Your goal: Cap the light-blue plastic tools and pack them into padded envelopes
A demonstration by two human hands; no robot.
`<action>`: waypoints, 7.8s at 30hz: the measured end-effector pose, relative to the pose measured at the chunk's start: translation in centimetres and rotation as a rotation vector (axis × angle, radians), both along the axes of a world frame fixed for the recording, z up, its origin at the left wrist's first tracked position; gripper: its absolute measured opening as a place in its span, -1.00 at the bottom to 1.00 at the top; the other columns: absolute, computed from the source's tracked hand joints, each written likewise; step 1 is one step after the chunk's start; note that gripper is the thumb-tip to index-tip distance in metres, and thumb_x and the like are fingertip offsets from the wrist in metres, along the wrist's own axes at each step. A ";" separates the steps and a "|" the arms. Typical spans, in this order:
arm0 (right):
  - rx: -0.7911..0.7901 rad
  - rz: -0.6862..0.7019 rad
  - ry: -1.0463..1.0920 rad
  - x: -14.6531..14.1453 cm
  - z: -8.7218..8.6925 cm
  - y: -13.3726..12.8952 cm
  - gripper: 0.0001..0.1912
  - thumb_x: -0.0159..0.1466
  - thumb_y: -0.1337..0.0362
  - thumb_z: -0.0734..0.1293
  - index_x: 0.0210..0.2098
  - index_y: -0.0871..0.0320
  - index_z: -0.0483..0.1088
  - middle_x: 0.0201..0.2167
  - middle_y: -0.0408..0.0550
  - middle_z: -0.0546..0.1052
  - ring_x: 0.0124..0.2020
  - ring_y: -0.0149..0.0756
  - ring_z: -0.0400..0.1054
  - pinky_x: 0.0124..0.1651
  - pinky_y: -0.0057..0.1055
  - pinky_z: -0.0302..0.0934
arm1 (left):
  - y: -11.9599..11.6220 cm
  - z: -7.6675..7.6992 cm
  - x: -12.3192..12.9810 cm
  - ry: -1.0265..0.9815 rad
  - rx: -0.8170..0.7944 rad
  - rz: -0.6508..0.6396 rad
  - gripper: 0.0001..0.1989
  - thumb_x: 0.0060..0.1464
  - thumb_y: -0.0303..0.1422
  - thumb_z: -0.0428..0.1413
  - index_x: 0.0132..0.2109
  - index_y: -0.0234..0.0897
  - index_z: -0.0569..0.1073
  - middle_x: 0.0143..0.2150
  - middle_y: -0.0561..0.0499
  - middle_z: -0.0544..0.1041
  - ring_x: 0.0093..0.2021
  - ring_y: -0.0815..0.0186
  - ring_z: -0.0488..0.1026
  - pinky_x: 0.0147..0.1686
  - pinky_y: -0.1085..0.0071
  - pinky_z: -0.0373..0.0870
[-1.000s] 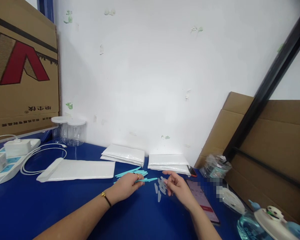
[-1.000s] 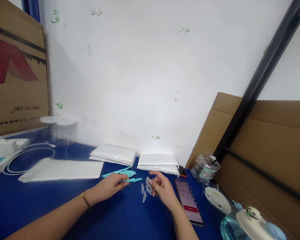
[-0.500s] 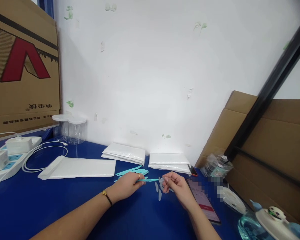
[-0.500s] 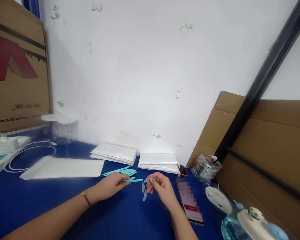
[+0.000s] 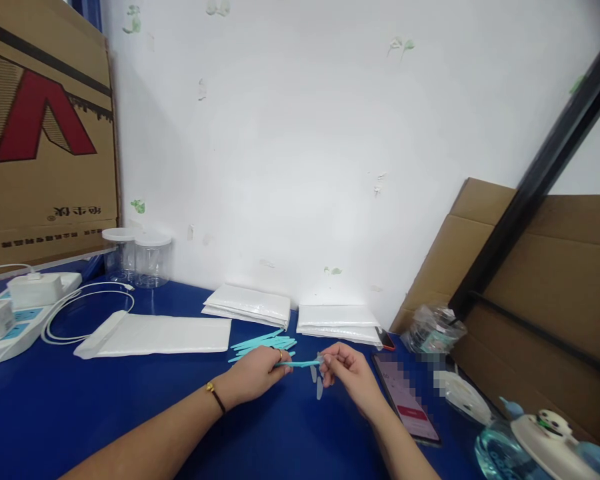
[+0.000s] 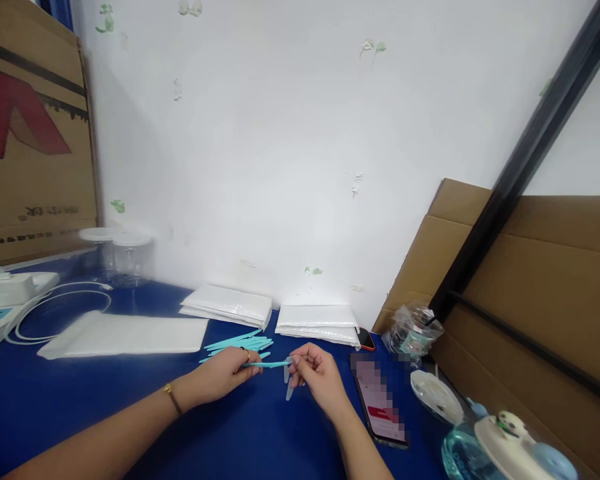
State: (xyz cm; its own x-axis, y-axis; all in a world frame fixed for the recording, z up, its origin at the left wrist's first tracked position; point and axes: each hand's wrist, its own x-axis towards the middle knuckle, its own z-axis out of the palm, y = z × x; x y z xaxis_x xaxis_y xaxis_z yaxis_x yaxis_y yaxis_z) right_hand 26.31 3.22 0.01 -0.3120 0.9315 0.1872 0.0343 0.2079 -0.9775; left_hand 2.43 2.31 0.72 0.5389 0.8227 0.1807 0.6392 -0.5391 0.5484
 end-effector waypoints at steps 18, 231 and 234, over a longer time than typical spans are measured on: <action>-0.088 0.139 -0.096 -0.5 -0.4 -0.6 -0.60 0.07 0.00 0.40 -0.34 0.25 0.43 -0.50 -0.06 0.53 -0.59 -0.36 0.43 -0.53 -0.50 0.19 | -0.5 -0.2 0.3 -0.027 -0.172 -0.037 -0.67 0.16 -0.18 -0.10 -0.34 -0.25 0.46 -0.49 0.04 0.46 -0.48 0.35 0.33 -0.45 0.49 0.19; 0.382 -0.202 -0.942 1.1 -0.8 0.7 -0.97 0.10 0.32 0.32 -0.46 0.12 0.42 -0.44 -0.13 0.40 -0.45 -0.37 0.29 -0.38 -0.48 0.11 | 1.8 -0.6 -1.5 0.292 0.237 0.190 -0.89 0.03 -0.29 0.09 -0.34 -0.20 0.48 -0.33 0.04 0.53 -0.30 0.27 0.43 -0.28 0.37 0.14; 0.332 -0.161 -0.921 0.9 -1.4 0.9 -0.96 0.09 0.39 0.31 -0.46 0.13 0.39 -0.43 -0.13 0.40 -0.45 -0.38 0.28 -0.39 -0.50 0.10 | 1.7 -0.3 -1.3 0.361 0.257 0.176 -0.86 0.06 -0.39 0.02 -0.36 -0.22 0.48 -0.36 0.01 0.54 -0.33 0.27 0.44 -0.28 0.37 0.16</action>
State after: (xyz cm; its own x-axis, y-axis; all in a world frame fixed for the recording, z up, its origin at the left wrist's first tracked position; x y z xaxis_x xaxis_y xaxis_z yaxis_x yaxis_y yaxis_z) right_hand 27.21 4.10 -1.43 -0.3415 0.9197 0.1940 0.8033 0.3927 -0.4478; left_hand 1.17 4.04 0.47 0.4615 0.8602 0.2170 0.8580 -0.4950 0.1374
